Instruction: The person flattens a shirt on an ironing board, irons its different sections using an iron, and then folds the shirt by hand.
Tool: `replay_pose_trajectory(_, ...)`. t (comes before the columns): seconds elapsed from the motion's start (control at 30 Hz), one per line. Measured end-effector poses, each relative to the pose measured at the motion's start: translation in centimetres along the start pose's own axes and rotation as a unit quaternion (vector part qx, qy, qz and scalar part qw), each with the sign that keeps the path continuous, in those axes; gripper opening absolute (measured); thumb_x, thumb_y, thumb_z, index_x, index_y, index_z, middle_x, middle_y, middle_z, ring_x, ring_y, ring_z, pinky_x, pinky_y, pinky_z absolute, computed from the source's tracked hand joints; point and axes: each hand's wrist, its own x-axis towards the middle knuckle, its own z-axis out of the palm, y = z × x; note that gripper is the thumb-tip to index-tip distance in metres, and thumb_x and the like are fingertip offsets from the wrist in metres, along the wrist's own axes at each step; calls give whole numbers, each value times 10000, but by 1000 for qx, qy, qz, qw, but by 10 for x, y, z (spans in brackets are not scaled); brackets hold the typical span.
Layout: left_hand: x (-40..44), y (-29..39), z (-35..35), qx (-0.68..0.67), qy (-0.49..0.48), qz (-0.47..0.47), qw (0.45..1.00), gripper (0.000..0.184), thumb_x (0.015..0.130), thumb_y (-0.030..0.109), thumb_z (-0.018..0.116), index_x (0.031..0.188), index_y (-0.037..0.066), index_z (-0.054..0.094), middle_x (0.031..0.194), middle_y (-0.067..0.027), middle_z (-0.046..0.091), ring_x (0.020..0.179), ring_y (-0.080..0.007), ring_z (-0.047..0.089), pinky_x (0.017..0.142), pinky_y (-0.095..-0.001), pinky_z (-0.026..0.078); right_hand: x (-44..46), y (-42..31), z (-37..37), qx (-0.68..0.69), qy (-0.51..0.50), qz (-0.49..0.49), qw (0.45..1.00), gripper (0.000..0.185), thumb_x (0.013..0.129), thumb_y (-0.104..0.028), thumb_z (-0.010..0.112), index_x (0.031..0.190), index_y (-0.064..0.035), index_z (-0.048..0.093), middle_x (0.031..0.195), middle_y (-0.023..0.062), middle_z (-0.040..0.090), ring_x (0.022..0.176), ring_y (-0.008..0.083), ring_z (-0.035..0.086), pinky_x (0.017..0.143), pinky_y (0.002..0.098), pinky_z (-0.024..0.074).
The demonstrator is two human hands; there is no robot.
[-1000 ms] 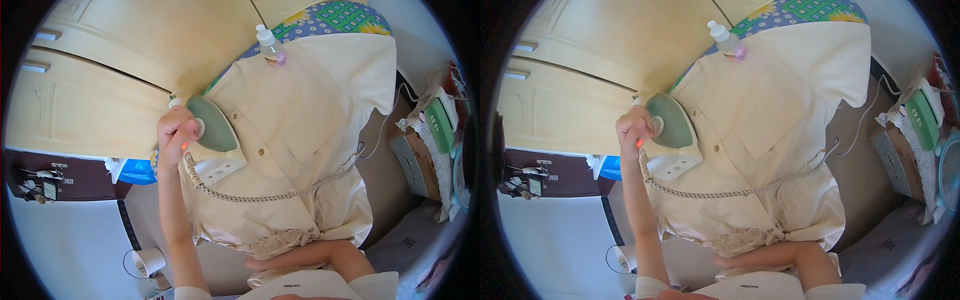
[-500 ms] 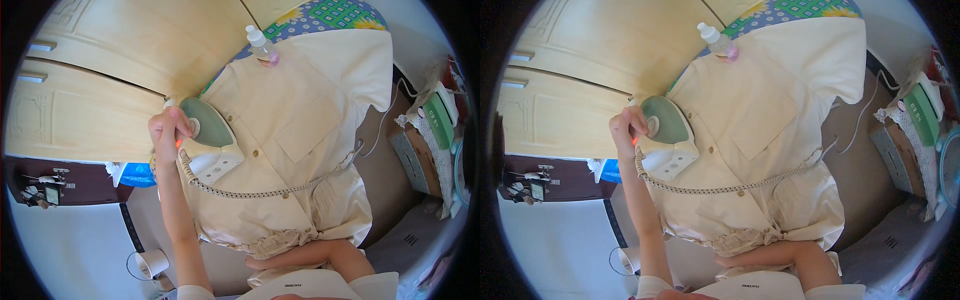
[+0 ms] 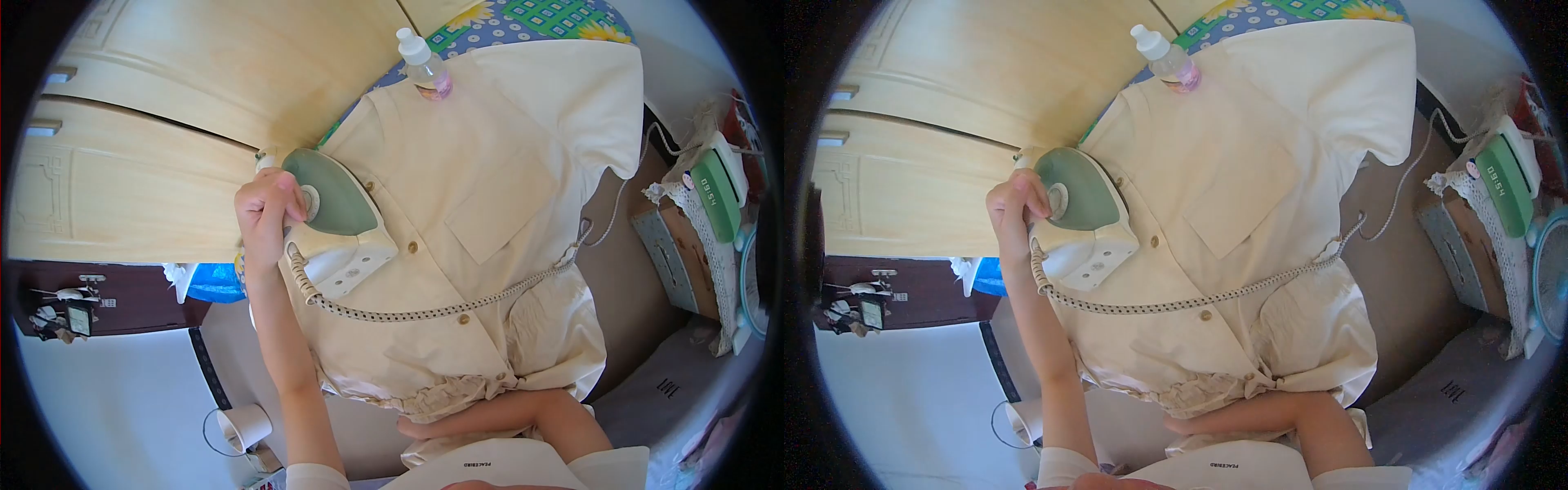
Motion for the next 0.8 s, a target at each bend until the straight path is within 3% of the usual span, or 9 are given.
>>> replay_pose_trajectory(0.5, 2, 4, -6, 108, -82, 39, 990, 331, 857, 96, 469, 529, 57, 475, 519, -7, 491, 564, -126, 442, 663, -276, 333, 1, 1, 1, -1, -1, 3, 1000, 153, 663, -132, 576, 758, -13, 566, 717, 172, 567, 675, 345, 568, 609, 444, 444)
replay_pose_trajectory(0.6, 1, 7, -8, 32, -84, 0, 996, 351, 884, 158, 435, 554, 50, 484, 573, -21, 502, 588, -138, 444, 671, -278, 345, 1, 1, 1, -4, -2, 3, 1000, 152, 665, -132, 575, 760, -14, 566, 719, 171, 567, 677, 344, 568, 610, 443, 445)
replay_pose_trajectory(0.67, 2, 15, -7, -154, -11, -75, 985, 363, 895, 202, 410, 581, 44, 498, 631, -30, 510, 617, -146, 455, 682, -293, 357, 1, 2, 0, -5, -3, 4, 1000, 151, 666, -132, 575, 761, -15, 566, 720, 170, 567, 679, 343, 568, 611, 443, 445)
replay_pose_trajectory(0.8, 4, 19, -3, -130, -27, -111, 985, 298, 856, 200, 486, 604, 44, 509, 658, -27, 509, 635, -162, 467, 685, -315, 364, 1, 4, 0, -7, -5, 6, 1000, 150, 669, -133, 574, 763, -17, 565, 723, 169, 566, 682, 342, 568, 613, 442, 445)
